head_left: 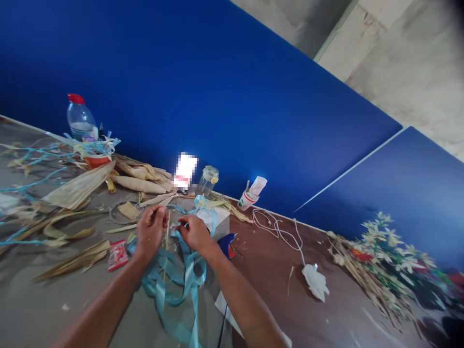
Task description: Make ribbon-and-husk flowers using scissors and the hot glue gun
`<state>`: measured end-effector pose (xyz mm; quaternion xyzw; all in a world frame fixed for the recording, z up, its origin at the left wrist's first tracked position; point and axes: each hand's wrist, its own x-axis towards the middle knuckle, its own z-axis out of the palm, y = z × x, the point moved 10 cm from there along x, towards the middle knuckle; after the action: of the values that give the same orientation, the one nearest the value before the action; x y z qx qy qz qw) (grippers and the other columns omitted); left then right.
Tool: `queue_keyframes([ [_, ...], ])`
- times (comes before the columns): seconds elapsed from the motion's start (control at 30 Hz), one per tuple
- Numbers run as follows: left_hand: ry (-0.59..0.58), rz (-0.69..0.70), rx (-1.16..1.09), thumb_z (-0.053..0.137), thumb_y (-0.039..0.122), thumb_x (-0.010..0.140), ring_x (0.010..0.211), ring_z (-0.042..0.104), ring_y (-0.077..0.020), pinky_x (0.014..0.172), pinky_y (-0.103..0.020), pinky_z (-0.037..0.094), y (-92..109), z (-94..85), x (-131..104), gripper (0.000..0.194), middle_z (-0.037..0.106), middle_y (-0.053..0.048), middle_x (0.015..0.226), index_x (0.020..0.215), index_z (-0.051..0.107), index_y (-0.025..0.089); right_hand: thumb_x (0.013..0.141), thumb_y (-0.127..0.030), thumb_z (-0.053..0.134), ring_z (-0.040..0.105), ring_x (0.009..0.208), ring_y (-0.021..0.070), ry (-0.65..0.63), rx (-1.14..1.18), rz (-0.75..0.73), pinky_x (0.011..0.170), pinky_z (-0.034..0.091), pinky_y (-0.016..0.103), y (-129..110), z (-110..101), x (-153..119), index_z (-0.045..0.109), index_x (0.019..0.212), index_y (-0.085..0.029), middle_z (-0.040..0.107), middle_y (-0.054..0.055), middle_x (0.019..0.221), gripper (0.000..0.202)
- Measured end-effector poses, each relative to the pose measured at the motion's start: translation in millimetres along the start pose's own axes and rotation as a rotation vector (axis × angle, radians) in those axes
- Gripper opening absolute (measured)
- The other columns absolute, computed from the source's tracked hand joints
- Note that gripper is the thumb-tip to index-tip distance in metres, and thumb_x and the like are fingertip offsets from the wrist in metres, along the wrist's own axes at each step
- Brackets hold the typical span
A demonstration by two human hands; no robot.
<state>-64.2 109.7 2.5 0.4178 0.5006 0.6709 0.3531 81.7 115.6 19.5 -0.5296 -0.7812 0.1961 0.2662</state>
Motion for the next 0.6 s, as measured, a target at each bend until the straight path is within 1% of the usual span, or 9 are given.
queue_keyframes([
  [0.1,0.141,-0.005,-0.052,0.050,0.043,0.083,0.050,0.044,-0.0086,0.047,-0.021,0.037,-1.3,-18.2,3.6,0.026,0.050,0.004,0.061,0.078,0.056,0.018,0.077,-0.019,0.063,0.062,0.083,0.0209,-0.025,-0.100,-0.001,0.075,0.047,0.029,-0.4,13.5,17.1,0.069,0.086,-0.017,0.069,0.008,0.083,0.012],
  [0.17,0.170,-0.014,-0.047,0.049,0.044,0.083,0.049,0.043,-0.0085,0.046,-0.021,0.036,-2.6,-23.1,4.9,0.028,0.049,0.004,0.061,0.077,0.055,0.018,0.077,-0.020,0.062,0.062,0.081,0.0216,-0.039,-0.133,0.009,0.074,0.046,0.029,-0.2,20.9,29.0,0.069,0.079,-0.017,0.069,0.008,0.079,0.007],
  [0.23,0.185,-0.018,-0.047,0.050,0.042,0.082,0.049,0.043,-0.0091,0.046,-0.022,0.037,-3.8,-26.0,6.2,0.024,0.049,0.004,0.062,0.080,0.055,0.019,0.079,-0.018,0.059,0.062,0.082,0.0215,-0.034,-0.126,0.013,0.074,0.046,0.029,-2.1,25.5,40.2,0.069,0.076,-0.017,0.069,0.008,0.079,0.010],
  [0.3,0.214,-0.011,-0.054,0.053,0.037,0.079,0.054,0.046,-0.0104,0.050,-0.023,0.040,-4.4,-30.1,7.3,0.020,0.051,0.003,0.068,0.089,0.053,0.019,0.079,-0.015,0.056,0.062,0.088,0.0219,-0.015,-0.108,0.013,0.077,0.046,0.028,-5.5,27.7,50.5,0.069,0.084,-0.016,0.070,0.009,0.086,0.014],
  [0.4,0.264,0.018,-0.013,0.056,0.032,0.076,0.062,0.051,-0.0124,0.059,-0.026,0.045,-3.6,-36.2,7.7,0.027,0.052,0.000,0.080,0.099,0.048,0.021,0.078,-0.012,0.055,0.061,0.095,0.0228,-0.009,-0.067,0.002,0.082,0.046,0.030,-12.2,32.1,63.6,0.064,0.110,-0.015,0.070,0.010,0.097,0.033],
  [0.47,0.275,0.054,0.043,0.056,0.032,0.076,0.065,0.052,-0.0133,0.063,-0.028,0.046,-1.4,-36.7,6.4,0.029,0.052,-0.001,0.085,0.102,0.047,0.021,0.077,-0.010,0.054,0.062,0.093,0.0221,-0.067,-0.011,-0.034,0.082,0.046,0.029,-19.4,41.7,70.0,0.058,0.121,-0.017,0.070,0.008,0.101,0.044],
  [0.5,0.274,0.075,0.068,0.055,0.033,0.076,0.066,0.053,-0.0138,0.064,-0.029,0.047,-0.3,-35.8,5.0,0.030,0.052,-0.002,0.086,0.102,0.047,0.020,0.076,-0.009,0.054,0.063,0.092,0.0212,-0.102,0.020,-0.058,0.082,0.046,0.029,-23.5,47.4,72.3,0.058,0.121,-0.019,0.070,0.007,0.102,0.046],
  [0.53,0.262,0.098,0.087,0.055,0.034,0.077,0.070,0.055,-0.0148,0.067,-0.030,0.048,0.9,-33.4,3.5,0.030,0.053,-0.003,0.089,0.102,0.047,0.020,0.075,-0.008,0.055,0.063,0.090,0.0202,-0.137,0.048,-0.083,0.081,0.046,0.027,-27.5,53.0,73.9,0.061,0.117,-0.020,0.071,0.005,0.101,0.044],
  [0.6,0.205,0.129,0.110,0.055,0.036,0.078,0.079,0.058,-0.0173,0.074,-0.032,0.049,1.4,-25.3,0.5,0.030,0.054,-0.005,0.092,0.102,0.049,0.019,0.073,-0.008,0.057,0.064,0.086,0.0179,-0.171,0.089,-0.106,0.077,0.046,0.024,-31.8,60.0,75.8,0.068,0.102,-0.022,0.073,0.001,0.091,0.034],
])
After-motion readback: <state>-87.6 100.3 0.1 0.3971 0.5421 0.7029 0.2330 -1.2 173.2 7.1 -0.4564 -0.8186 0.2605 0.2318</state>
